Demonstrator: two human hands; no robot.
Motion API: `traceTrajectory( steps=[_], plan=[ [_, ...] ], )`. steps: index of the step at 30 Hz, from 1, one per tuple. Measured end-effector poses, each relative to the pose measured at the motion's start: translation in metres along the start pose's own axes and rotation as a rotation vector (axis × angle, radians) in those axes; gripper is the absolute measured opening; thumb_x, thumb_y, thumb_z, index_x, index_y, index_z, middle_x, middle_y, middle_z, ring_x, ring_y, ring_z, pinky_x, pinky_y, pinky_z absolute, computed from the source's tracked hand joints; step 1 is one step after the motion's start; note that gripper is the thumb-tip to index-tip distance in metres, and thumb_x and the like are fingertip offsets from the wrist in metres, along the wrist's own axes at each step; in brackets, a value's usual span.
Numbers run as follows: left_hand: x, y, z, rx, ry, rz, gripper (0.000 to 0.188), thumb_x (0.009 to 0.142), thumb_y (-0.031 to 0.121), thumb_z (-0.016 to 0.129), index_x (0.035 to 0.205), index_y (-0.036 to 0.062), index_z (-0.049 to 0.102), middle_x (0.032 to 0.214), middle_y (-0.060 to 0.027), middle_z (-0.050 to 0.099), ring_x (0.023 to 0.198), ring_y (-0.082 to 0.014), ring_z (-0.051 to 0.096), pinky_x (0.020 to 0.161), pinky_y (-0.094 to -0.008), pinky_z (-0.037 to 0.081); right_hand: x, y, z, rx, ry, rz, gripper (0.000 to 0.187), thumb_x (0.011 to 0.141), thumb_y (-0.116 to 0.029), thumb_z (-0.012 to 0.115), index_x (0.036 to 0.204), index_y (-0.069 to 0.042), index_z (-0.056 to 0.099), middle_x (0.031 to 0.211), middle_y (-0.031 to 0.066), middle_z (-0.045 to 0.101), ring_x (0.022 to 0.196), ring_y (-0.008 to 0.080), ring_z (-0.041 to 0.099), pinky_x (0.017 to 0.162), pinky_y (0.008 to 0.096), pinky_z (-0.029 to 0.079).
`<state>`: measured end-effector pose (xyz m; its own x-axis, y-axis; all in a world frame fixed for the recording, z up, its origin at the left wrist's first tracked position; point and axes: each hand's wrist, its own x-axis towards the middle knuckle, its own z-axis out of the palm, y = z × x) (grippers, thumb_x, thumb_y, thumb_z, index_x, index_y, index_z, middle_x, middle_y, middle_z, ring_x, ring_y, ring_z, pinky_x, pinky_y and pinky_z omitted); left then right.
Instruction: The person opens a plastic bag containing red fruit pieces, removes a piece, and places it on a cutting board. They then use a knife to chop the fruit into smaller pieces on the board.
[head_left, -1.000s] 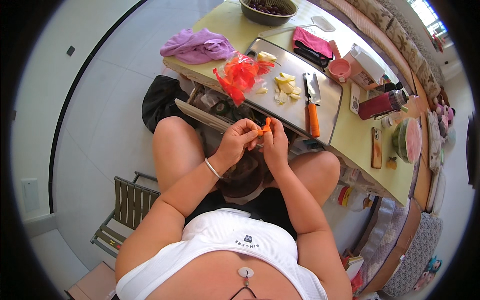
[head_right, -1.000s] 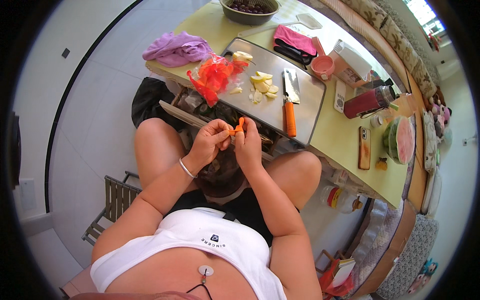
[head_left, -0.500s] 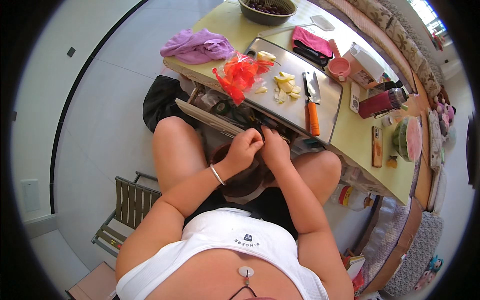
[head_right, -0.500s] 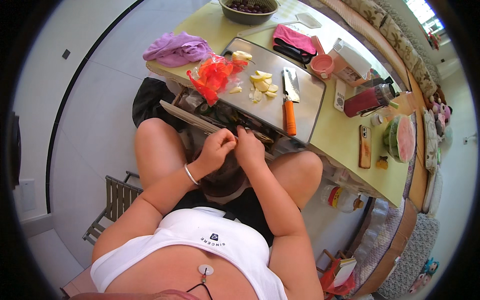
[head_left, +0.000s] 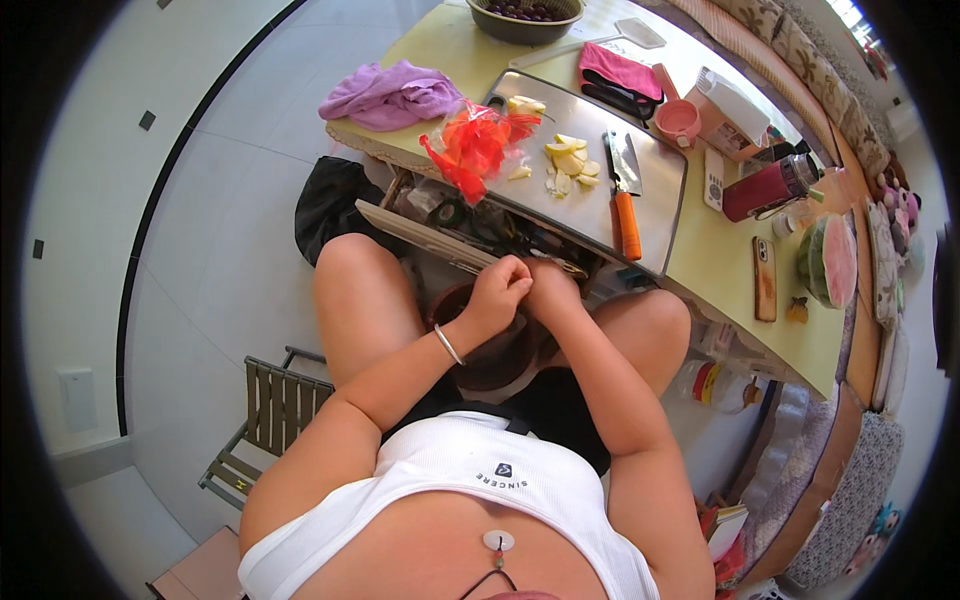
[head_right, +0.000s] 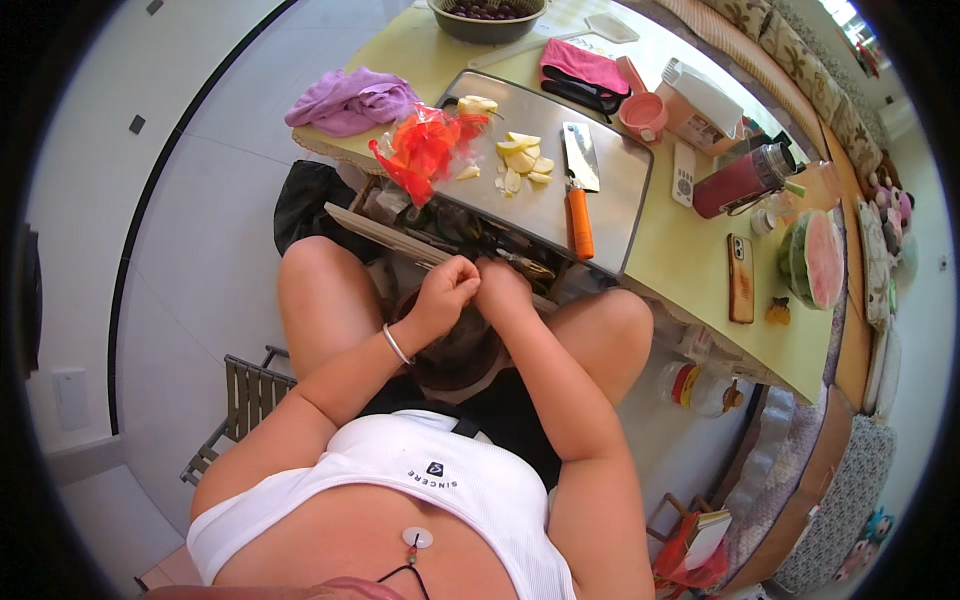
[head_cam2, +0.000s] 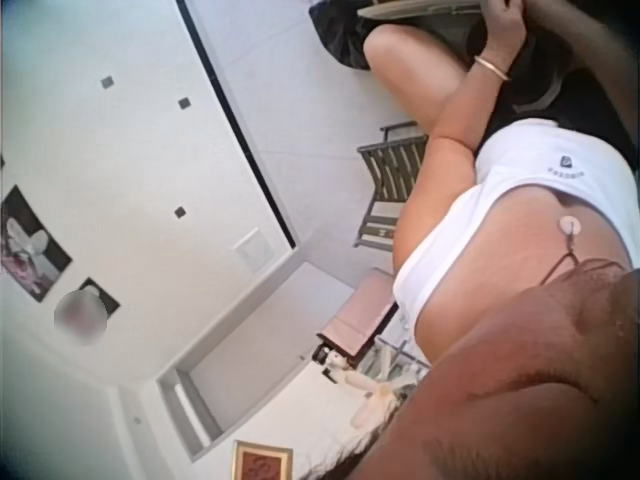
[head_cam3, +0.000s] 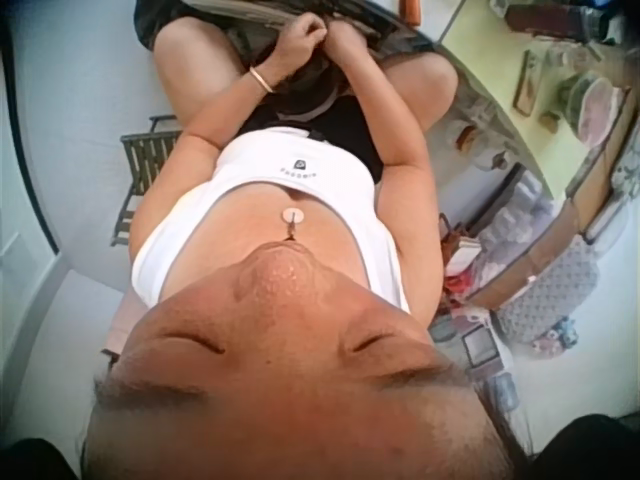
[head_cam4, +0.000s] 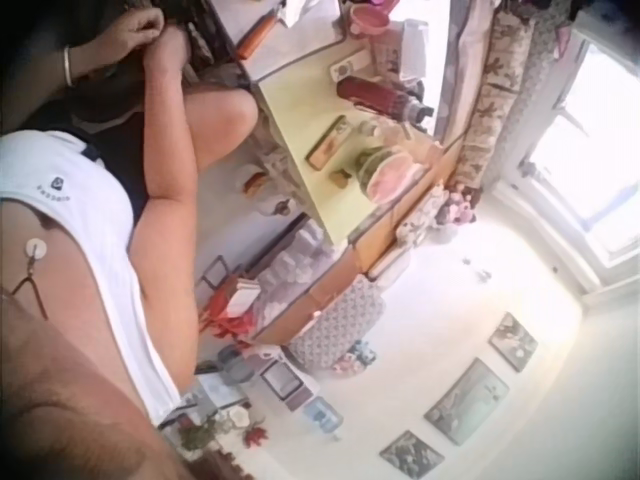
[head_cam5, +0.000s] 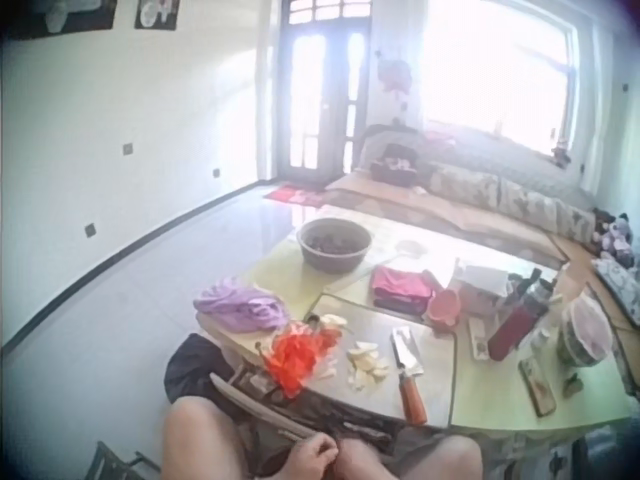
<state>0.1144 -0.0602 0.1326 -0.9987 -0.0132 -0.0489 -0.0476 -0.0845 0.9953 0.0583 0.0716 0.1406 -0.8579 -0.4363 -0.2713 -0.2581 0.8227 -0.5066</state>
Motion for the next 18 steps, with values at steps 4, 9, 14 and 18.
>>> traceTrajectory(
  steps=[4, 9, 14, 18],
  plan=[
    [-0.007, 0.029, 0.005, 0.316, -0.002, 0.334, 0.009, 0.09, 0.0, 0.062, 0.095, 0.0006, 0.054, 0.076, -0.0068, 0.055, 0.067, -0.0161, 0.055, 0.062, -0.0316, 0.045, 0.006, 0.014, 0.008, 0.401, 0.07, 0.032, 0.029, 0.085, -0.018, 0.064, 0.11, -0.003, 0.07, 0.098, 0.0213, 0.071, 0.089, 0.034, 0.069, 0.077, 0.0408, 0.052],
    [-0.016, 0.041, 0.016, 0.408, 0.091, 0.451, 0.011, 0.086, -0.002, 0.063, 0.092, 0.0011, 0.053, 0.077, -0.0084, 0.054, 0.066, -0.0186, 0.053, 0.062, -0.0317, 0.045, 0.001, 0.0, 0.008, 0.62, 0.261, 0.109, 0.02, 0.09, -0.011, 0.06, 0.103, 0.002, 0.067, 0.092, 0.0104, 0.07, 0.08, 0.0201, 0.063, 0.073, 0.0351, 0.05],
    [-0.008, 0.024, 0.012, 0.32, 0.093, 0.273, 0.018, 0.078, -0.006, 0.061, 0.091, 0.0028, 0.052, 0.074, -0.0058, 0.05, 0.062, -0.0111, 0.048, 0.057, -0.0262, 0.042, 0.002, 0.001, 0.017, 0.907, 0.369, 0.125, 0.024, 0.083, 0.0, 0.064, 0.107, 0.002, 0.066, 0.096, 0.0117, 0.07, 0.086, 0.0171, 0.064, 0.077, 0.0312, 0.051],
    [0.001, 0.006, 0.018, 0.18, 0.21, 0.125, 0.015, 0.082, -0.005, 0.062, 0.091, 0.0023, 0.053, 0.075, -0.0026, 0.052, 0.065, -0.0079, 0.05, 0.058, -0.025, 0.044, 0.0, -0.01, 0.013, 0.906, 0.535, 0.096, 0.035, 0.081, 0.007, 0.062, 0.116, 0.002, 0.064, 0.105, 0.0129, 0.069, 0.093, 0.019, 0.065, 0.085, 0.0306, 0.051]
  ],
)
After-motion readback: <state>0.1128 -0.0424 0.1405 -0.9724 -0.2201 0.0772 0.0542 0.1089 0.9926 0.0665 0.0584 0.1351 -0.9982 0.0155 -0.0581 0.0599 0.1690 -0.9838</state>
